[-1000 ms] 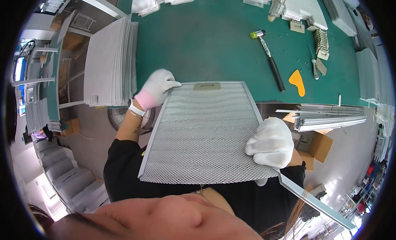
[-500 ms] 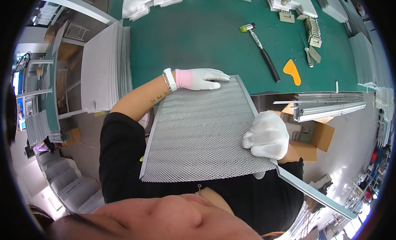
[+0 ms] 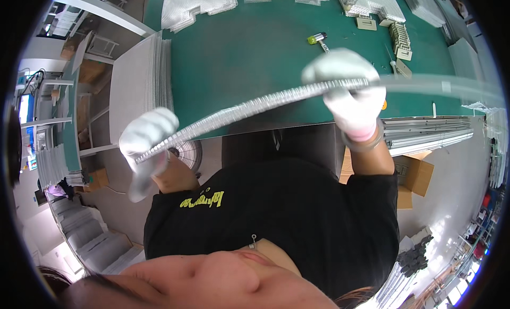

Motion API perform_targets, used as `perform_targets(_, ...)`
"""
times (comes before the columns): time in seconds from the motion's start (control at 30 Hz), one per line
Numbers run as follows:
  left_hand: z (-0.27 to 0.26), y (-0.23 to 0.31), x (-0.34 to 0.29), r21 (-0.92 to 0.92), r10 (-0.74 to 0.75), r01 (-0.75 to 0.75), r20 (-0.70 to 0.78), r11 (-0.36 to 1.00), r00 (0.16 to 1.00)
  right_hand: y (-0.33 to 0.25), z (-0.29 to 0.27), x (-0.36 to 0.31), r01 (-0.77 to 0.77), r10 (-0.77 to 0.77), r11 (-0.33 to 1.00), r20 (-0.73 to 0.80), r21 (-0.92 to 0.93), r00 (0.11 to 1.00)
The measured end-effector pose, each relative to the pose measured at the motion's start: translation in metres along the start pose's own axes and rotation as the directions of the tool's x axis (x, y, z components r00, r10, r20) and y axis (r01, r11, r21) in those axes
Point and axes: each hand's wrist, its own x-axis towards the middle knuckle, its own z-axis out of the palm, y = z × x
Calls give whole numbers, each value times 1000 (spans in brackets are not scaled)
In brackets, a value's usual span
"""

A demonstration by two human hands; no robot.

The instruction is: The person assembles air filters by placing a mesh sheet on a workbench, inserting a cardboard spacer, and fitting two metal frame rails. They then use a hammer to tap the frame into place and a power drill to secure the assembly. The process is repeated for multiple units.

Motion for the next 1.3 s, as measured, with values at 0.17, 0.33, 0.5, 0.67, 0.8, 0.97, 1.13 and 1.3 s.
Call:
perform_targets(0.17,32,-2,3,507,124,9,-229,862,965,5,10,-2,-89,123,971,-144,222,982)
perform_targets(0.33,28,-4,6,390,131,-102,-49,915,990,-10,14,-1,10,-2,992,-57,127,998)
perform_targets(0.5,15,10,-10,41,140,-162,331,986,933,-35,3,-30,33,-49,988,107,151,993)
perform_targets(0.67,18,-11,-53,219,-332,260,424,940,843,-32,-2,-74,191,-230,951,144,244,963)
perform_targets(0.8,7,-50,-88,643,-665,405,224,650,713,-26,-15,-80,193,-291,928,299,319,909)
perform_targets(0.97,-7,-77,-106,720,-775,446,200,531,599,-25,-7,-78,203,-282,930,238,308,929)
perform_targets(1.13,-47,-76,-100,862,-886,409,91,298,455,-29,1,-82,191,-248,939,179,287,952)
perform_targets(1.3,-24,-111,-58,823,-894,424,206,378,397,-30,4,-80,175,-220,945,138,276,966)
